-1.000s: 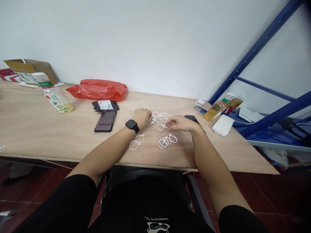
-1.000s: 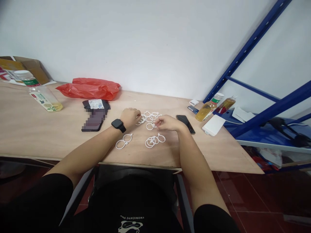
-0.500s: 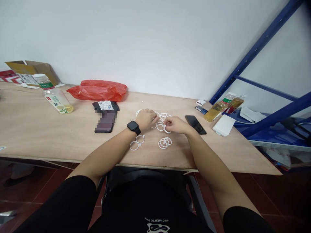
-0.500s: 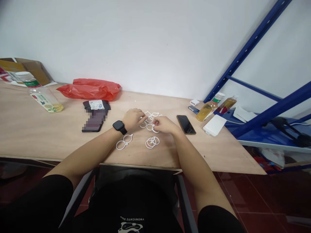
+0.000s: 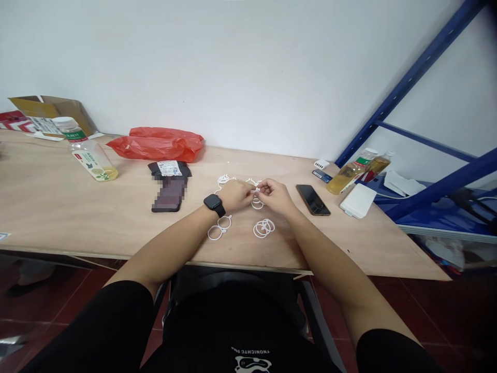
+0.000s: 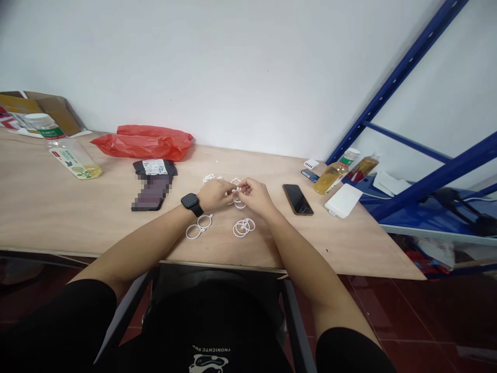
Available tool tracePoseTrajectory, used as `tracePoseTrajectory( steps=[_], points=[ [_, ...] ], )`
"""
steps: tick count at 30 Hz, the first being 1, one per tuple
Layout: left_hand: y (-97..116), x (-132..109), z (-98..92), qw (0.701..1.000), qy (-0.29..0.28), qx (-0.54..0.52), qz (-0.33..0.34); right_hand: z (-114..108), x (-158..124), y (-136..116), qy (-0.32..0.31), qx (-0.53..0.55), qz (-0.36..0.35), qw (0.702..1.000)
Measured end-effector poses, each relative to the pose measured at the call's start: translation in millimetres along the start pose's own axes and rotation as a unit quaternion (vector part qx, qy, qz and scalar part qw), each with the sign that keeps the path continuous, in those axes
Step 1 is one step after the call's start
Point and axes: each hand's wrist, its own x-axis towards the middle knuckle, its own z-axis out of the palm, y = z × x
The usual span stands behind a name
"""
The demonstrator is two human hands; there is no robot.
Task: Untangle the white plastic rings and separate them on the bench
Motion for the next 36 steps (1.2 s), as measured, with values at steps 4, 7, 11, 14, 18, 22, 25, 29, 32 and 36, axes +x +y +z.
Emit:
tracePoseTrajectory(
  steps=[4, 7, 11, 14, 18, 22, 25, 29, 32, 36],
  points=[
    [-1, 1, 3.5, 0.999, 0.017, 0.045, 0.005, 5, 3, 2, -0.004, 0.093, 0.024, 0.995],
    [-1, 3, 5.5, 0.996, 0.02, 0.087, 0.029, 10, 5, 3, 0.0, 0.131, 0.045, 0.99],
    [-1, 5, 5.8, 0.991, 0.012, 0.115, 0.07, 13, 7, 5, 0.01, 0.137, 0.06, 0.989],
    [0, 7, 5.8, 0.989, 0.001, 0.125, 0.082, 14, 8, 7, 0.017, 0.114, 0.064, 0.991],
    [4, 7, 7.3, 0.989, -0.01, 0.126, 0.075, 16, 9, 10, 0.038, 0.064, 0.065, 0.995],
    [5, 7, 7.3, 0.992, 0.0, 0.112, 0.054, 19, 12, 11, 0.047, 0.04, 0.075, 0.995],
    [1, 6, 3.1, 0.993, -0.01, 0.117, -0.01, 13, 12, 7, 0.034, 0.002, 0.064, 0.997],
    [-7, 4, -4.3, 0.984, -0.026, 0.135, -0.11, -10, 5, -8, -0.004, -0.078, 0.051, 0.996],
    [-11, 2, -5.4, 0.976, -0.038, 0.148, -0.158, -28, -3, -18, -0.258, -0.076, 0.038, 0.962],
    [-12, 1, -1.1, 0.978, -0.033, 0.142, -0.151, -30, -12, -23, -0.437, -0.137, 0.022, 0.889]
  ],
)
